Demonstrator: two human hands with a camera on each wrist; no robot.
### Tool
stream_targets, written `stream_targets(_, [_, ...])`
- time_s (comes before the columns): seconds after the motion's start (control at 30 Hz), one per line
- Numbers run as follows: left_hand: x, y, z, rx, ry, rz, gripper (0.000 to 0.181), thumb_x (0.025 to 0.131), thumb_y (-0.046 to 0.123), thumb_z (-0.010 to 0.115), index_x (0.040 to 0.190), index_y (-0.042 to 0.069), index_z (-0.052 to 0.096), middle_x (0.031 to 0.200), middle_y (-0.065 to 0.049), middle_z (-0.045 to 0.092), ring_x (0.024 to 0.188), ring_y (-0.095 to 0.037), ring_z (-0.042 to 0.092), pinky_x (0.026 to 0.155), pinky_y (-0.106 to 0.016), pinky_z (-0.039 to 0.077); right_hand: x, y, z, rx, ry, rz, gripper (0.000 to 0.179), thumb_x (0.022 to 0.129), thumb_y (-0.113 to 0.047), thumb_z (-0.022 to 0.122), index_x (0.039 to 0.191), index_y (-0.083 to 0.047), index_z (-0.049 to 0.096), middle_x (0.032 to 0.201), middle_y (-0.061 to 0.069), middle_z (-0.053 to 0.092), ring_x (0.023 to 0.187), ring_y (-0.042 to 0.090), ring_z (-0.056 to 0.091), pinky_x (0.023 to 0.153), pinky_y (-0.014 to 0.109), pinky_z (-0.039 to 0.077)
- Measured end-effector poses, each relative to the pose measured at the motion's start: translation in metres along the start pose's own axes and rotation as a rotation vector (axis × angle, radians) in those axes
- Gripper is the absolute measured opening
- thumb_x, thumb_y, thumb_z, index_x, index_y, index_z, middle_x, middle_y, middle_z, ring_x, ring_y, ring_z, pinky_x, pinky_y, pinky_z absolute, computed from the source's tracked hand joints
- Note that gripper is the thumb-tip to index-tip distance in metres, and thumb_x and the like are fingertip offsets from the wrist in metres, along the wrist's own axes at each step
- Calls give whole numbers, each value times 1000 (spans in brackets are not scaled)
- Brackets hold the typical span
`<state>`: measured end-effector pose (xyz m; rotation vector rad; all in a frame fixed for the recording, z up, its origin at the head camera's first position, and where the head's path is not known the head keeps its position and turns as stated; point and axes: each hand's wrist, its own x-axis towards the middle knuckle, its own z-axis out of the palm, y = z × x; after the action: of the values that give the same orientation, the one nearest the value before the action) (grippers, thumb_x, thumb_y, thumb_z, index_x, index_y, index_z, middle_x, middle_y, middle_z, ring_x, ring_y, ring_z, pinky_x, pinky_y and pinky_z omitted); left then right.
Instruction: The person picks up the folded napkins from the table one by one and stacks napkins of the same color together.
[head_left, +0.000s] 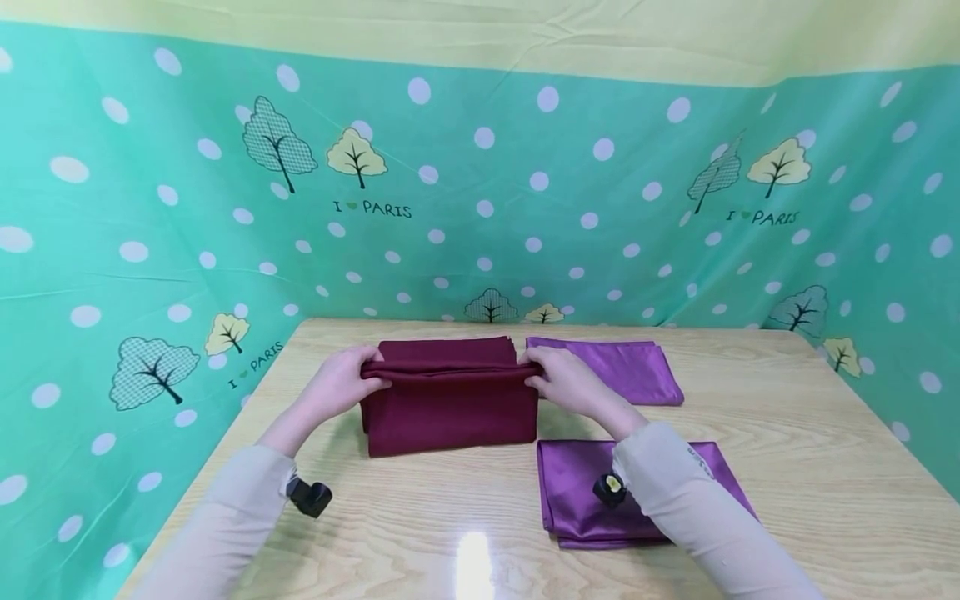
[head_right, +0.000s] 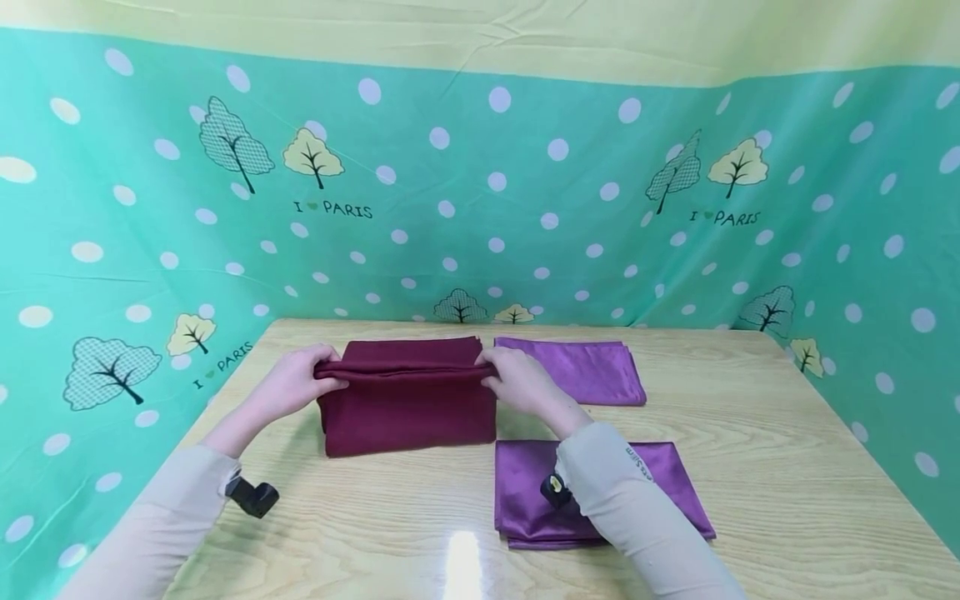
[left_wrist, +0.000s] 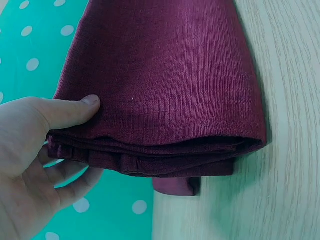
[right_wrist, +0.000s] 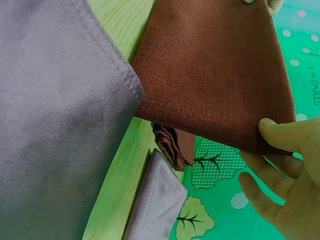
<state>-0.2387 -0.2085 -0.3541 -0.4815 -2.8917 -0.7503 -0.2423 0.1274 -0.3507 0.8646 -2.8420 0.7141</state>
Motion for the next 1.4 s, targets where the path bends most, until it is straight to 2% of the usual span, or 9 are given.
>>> stream_targets(0.23, [2,-1,2,9,29,24,16,76,17,71,80,13,57,75,-2,53,69,-18,45,62,-30,36,2,1,-3,-4,-9,18,16,84,-9,63,100,-11,62,94,1,65,85,15,61,74,32,48])
stream_targets(0.67, [0,-2,1,8,70,18,14,76,15,71,82,11,59,78,-3,55,70,-19,48,63,-31,37,7,-1,-3,-17,-15,-7,15,83,-8,64,98,-11,62,92,1,64,82,14,59,73,32,47])
stream_targets(0.93, [0,-2,-1,1,79,16,13,77,13,70,83,9,59,80,-5,56,71,-20,48,63,-31,38,9,-4,-5,-17,-15,-4,17,83,-8,64,100,-9,63,95,3,65,86,17,61,76,33,48])
stream_targets(1.23, [2,-2,-4,-11,81,19,10,85,12,62,92,7,59,91,-10,57,78,-24,52,67,-35,43,12,-3,-4,-26,-4,-14,16,84,-8,64,100,-9,63,95,3,65,88,18,61,77,34,49])
stream_targets(1.4, [3,-4,-4,-24,87,25,7,87,10,60,92,7,57,93,-10,57,80,-24,53,69,-35,44,14,-3,-4,-23,0,-15,17,85,-9,62,101,-10,62,96,3,65,89,19,61,79,35,48])
